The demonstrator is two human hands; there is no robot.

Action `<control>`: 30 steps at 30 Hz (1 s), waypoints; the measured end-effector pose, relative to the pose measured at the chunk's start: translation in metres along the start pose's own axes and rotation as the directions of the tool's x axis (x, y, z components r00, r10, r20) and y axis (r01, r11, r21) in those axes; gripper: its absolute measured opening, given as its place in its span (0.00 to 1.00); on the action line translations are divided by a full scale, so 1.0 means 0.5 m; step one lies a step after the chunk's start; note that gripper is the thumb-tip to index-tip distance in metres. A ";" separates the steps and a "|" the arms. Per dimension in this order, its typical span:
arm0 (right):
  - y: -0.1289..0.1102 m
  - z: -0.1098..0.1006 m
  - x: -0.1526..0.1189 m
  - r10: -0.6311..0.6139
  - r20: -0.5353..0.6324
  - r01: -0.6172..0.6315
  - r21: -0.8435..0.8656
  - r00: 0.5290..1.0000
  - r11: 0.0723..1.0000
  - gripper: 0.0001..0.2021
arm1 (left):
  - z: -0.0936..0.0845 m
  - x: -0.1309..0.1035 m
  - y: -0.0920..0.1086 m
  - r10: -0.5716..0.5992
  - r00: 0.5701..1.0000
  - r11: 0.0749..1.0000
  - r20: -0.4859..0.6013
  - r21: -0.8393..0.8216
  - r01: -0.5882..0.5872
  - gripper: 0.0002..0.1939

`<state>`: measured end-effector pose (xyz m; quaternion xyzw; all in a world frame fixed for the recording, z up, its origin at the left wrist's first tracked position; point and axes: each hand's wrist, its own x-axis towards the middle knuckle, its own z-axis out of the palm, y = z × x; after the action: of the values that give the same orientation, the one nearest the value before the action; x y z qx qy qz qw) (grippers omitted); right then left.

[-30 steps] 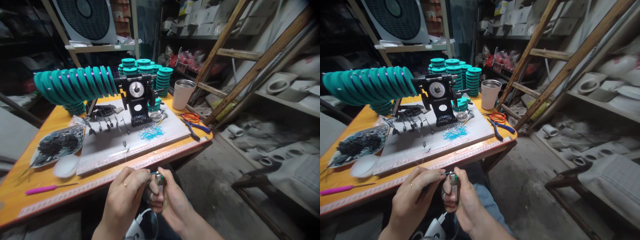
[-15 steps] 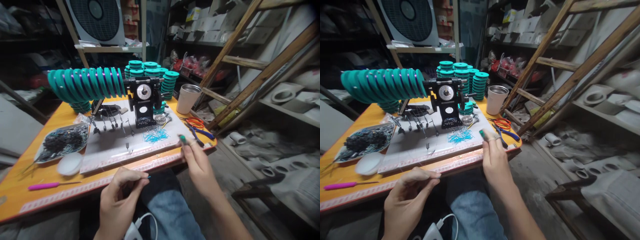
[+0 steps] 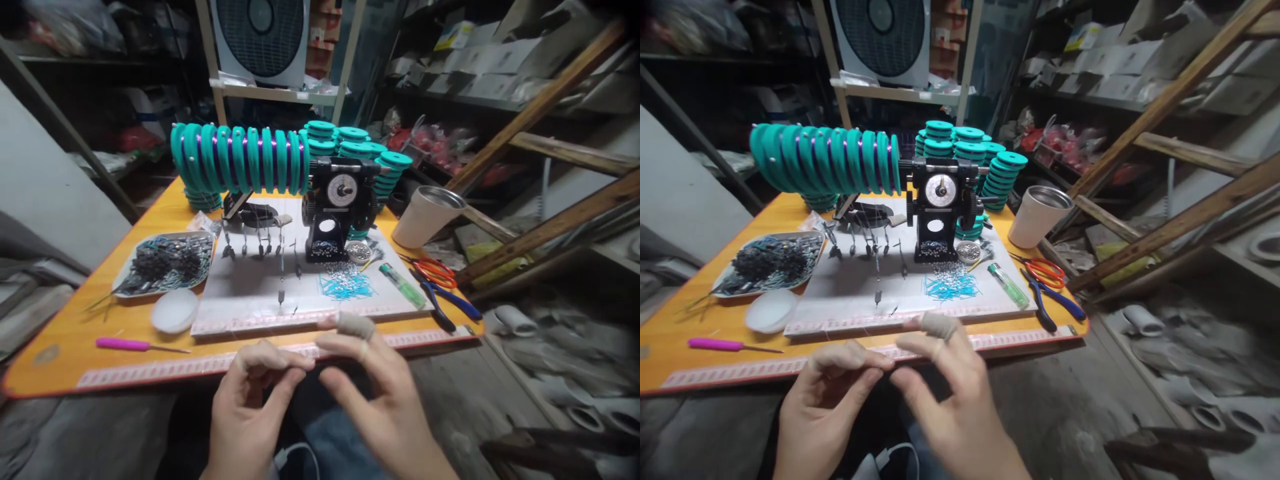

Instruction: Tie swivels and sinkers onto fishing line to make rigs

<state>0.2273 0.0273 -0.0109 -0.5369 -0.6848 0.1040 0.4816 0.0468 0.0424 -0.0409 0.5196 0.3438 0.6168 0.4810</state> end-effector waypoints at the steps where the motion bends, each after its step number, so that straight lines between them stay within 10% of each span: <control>1: -0.018 0.015 -0.009 -0.002 0.060 -0.005 0.112 0.998 0.994 0.11 | 0.001 0.000 0.000 -0.025 0.999 0.999 -0.020 -0.023 0.025 0.09; 10: -0.037 0.077 -0.010 0.083 0.108 -0.121 0.415 0.991 0.902 0.11 | 0.011 -0.004 0.006 -0.121 0.986 0.991 -0.113 -0.073 0.114 0.07; 16: -0.035 0.073 -0.009 0.016 0.005 -0.017 0.294 1.000 0.956 0.11 | -0.024 0.011 0.004 0.036 0.995 0.972 0.088 0.228 -0.055 0.14; 30: -0.029 0.075 -0.004 -0.243 -0.023 0.244 0.025 0.970 0.970 0.18 | -0.024 0.019 0.010 0.088 0.985 0.926 0.150 0.353 -0.136 0.16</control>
<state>0.1893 0.0340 -0.0218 -0.4432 -0.7392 0.0483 0.5049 0.0338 0.0511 -0.0359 0.6574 0.3888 0.5341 0.3626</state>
